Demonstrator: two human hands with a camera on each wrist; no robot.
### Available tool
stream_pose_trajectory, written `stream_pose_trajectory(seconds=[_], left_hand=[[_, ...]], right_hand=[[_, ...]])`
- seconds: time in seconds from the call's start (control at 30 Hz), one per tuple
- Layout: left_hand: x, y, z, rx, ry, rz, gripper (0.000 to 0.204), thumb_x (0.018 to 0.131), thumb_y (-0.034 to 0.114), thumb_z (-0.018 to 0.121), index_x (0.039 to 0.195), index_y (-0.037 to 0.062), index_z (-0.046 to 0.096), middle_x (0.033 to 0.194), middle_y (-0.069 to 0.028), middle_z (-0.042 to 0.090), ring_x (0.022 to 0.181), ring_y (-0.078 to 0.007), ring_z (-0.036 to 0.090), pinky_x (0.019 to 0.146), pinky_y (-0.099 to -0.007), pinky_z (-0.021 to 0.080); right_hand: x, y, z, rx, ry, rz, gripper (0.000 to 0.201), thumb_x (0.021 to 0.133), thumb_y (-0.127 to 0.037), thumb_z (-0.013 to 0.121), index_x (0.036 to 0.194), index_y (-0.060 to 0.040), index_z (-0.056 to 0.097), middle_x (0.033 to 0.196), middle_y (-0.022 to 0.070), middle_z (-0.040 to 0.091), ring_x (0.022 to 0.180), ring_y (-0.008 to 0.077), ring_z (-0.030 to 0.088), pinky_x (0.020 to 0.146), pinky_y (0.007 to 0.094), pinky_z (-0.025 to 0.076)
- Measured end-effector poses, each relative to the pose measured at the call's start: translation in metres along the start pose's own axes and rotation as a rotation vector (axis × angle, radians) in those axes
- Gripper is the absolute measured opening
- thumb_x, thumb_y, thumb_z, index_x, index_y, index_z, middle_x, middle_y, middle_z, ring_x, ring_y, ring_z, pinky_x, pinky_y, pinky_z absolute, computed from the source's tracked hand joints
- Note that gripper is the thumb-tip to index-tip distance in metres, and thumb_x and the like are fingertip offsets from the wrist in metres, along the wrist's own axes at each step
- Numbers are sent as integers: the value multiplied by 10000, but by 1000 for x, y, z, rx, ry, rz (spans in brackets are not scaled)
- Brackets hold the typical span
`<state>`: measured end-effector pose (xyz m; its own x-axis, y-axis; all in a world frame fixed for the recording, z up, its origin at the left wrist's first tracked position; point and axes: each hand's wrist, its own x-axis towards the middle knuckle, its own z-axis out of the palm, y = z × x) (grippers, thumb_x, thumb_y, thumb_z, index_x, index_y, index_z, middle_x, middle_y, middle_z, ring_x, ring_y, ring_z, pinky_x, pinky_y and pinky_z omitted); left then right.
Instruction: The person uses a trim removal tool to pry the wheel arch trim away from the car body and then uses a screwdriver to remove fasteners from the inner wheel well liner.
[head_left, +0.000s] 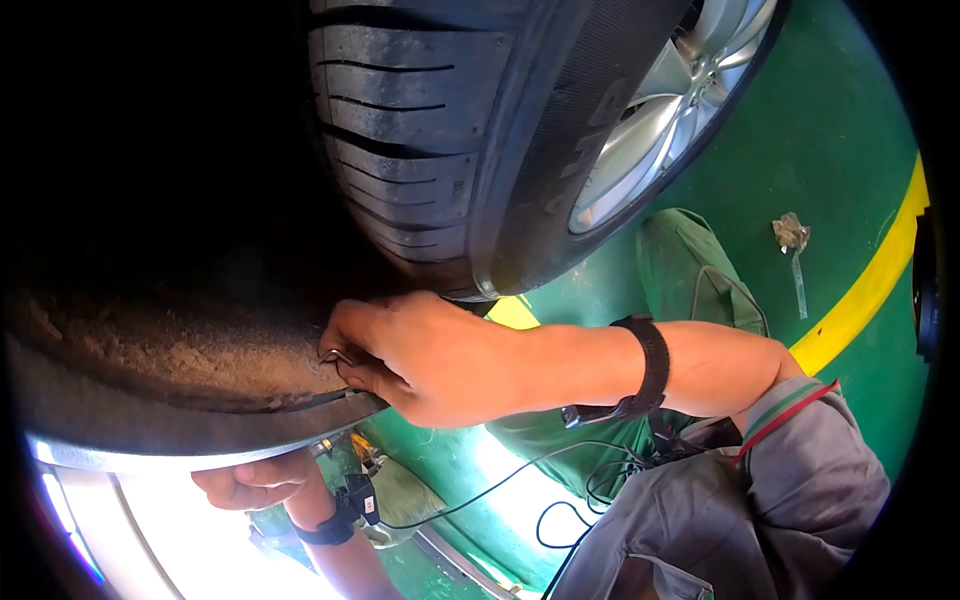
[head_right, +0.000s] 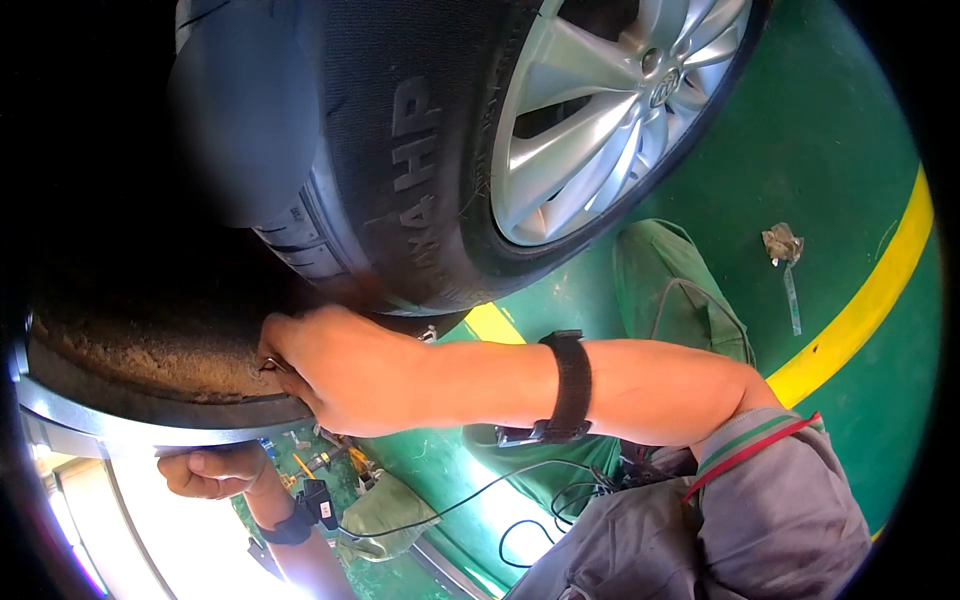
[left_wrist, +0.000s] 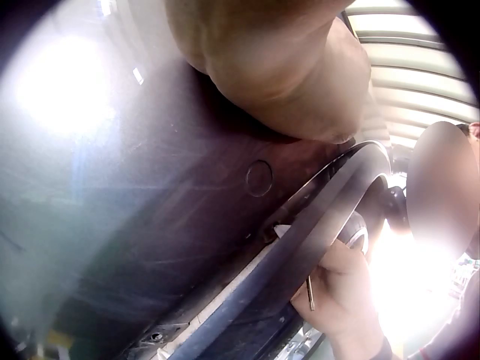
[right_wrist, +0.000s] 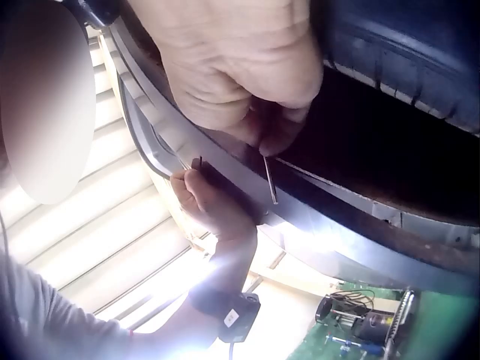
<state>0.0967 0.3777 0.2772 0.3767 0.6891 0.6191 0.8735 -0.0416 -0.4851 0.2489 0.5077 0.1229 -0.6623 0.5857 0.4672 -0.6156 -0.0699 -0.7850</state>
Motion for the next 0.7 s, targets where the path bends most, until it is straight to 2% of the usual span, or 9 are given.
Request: stream_pose_trajectory(seconds=[0.07, 0.13, 0.2, 0.37, 0.43, 0.63, 0.7], left_hand=[[-1, -2, -3, 9, 3, 10, 311, 1039, 364, 408, 871, 106, 450, 788, -37, 564, 748, -110, 601, 689, -225, 521], [-3, -4, -8, 38, -15, -27, 533, 1008, 416, 386, 896, -13, 681, 765, -122, 691, 670, -204, 690, 604, -298, 557], [-4, -4, -9, 45, -25, -29, 531, 1009, 417, 386, 897, -11, 678, 769, -120, 689, 678, -199, 691, 609, -297, 558], [-6, -7, -8, 48, -23, -27, 527, 1011, 422, 386, 907, -7, 675, 779, -110, 684, 688, -188, 692, 619, -292, 562], [-2, -4, -3, 5, -18, 32, 310, 1038, 343, 402, 849, 101, 443, 763, -34, 544, 713, -101, 571, 658, -209, 478], [-1, -1, 0, 6, -3, 15, 312, 1038, 351, 400, 846, 110, 447, 752, -27, 546, 696, -91, 569, 655, -200, 475], [0, 1, -3, -1, -6, 18, 310, 1036, 355, 409, 850, 111, 457, 752, -29, 559, 699, -91, 581, 657, -206, 486]], right_hand=[[-3, 5, -1, 22, -6, -44, 175, 909, -30, 620, 1069, 12, 561, 820, 185, 663, 749, 368, 668, 637, 429, 499], [-6, 7, -1, 42, -13, -89, 217, 899, -1, 606, 1107, 15, 547, 850, 169, 670, 758, 353, 673, 648, 425, 501], [-8, 5, -3, 74, -56, -73, 286, 880, 33, 574, 1163, 18, 533, 899, 153, 660, 760, 324, 667, 656, 406, 504], [-7, 13, -5, 96, -108, -104, 368, 841, 42, 565, 1205, 29, 515, 978, 173, 621, 804, 316, 649, 678, 396, 509], [-8, 14, -7, 105, -141, -99, 394, 828, 40, 568, 1217, 31, 508, 1013, 184, 608, 827, 317, 646, 684, 401, 509], [-13, 23, -10, 8, -211, -121, 411, 819, 24, 568, 1225, 16, 506, 1087, 205, 564, 871, 354, 641, 725, 420, 514], [-9, 24, -16, -115, -333, -60, 410, 828, 37, 566, 1232, -8, 510, 1109, 202, 560, 938, 372, 644, 751, 431, 520]])
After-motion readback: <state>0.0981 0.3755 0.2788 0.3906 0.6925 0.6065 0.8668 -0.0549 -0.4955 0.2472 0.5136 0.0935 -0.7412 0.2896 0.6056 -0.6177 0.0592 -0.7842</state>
